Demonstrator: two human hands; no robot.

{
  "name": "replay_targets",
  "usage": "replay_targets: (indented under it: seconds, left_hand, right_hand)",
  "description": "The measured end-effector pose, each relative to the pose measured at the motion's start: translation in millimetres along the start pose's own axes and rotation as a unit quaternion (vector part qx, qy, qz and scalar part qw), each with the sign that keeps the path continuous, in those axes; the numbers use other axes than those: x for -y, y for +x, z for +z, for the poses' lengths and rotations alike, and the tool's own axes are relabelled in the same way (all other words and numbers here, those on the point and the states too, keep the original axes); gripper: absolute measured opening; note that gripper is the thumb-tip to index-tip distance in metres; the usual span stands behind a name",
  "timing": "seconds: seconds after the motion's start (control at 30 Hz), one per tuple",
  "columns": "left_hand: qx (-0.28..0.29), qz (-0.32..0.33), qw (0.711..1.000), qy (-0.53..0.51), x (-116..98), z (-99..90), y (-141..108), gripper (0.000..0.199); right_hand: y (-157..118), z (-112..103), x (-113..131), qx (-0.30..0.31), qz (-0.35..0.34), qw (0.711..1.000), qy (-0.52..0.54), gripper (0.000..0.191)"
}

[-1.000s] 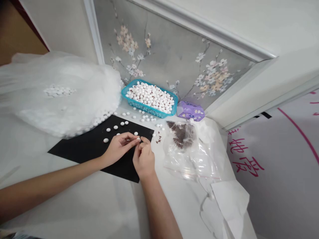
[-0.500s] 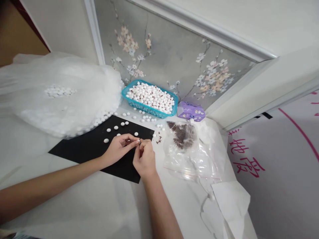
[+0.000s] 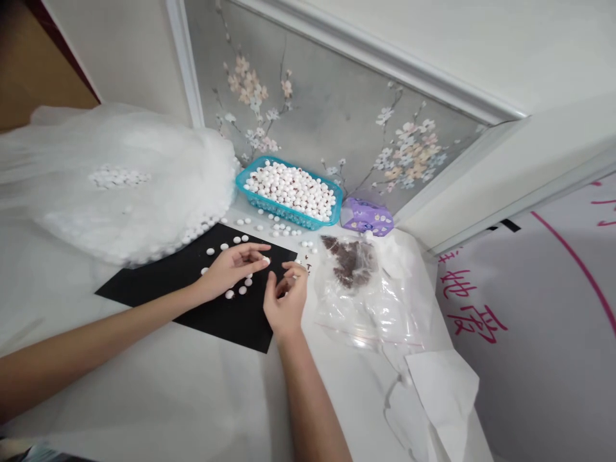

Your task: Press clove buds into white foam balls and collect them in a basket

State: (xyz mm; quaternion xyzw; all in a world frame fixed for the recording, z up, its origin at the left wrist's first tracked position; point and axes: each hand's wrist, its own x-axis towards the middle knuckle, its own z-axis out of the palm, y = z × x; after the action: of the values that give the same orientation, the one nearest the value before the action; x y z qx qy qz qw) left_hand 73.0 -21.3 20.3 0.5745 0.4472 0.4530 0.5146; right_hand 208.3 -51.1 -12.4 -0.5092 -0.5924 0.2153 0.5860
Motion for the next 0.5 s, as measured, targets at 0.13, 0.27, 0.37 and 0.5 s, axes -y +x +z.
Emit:
replay_targets:
  seconds: [0.13, 0.27, 0.37, 0.5]
  left_hand:
    - [0.001, 0.018, 0.999, 0.048, -5.9, -23.6, 4.1, 0.028]
    - [-0.027, 0.024, 0.994, 0.105, -10.3, -53.2, -4.8, 0.024]
    - [-0.038, 0.017, 0.99, 0.137, -11.1, -70.6, -13.6, 0.024]
    - [-0.011, 0.032, 0.979, 0.2, -9.1, -83.6, -21.8, 0.023]
  right_hand:
    - [12.2, -13.5, -8.1, -0.121, 0.022, 0.989, -0.077, 0.016]
    - [24.6, -28.7, -18.4, -0.119, -0.039, 0.963, -0.238, 0.004]
    - [27.2, -29.0, -23.6, -0.042, -0.078, 0.949, -0.302, 0.008]
    - [24.7, -21.5, -29.4, 0.04, -0.094, 0.934, -0.343, 0.026]
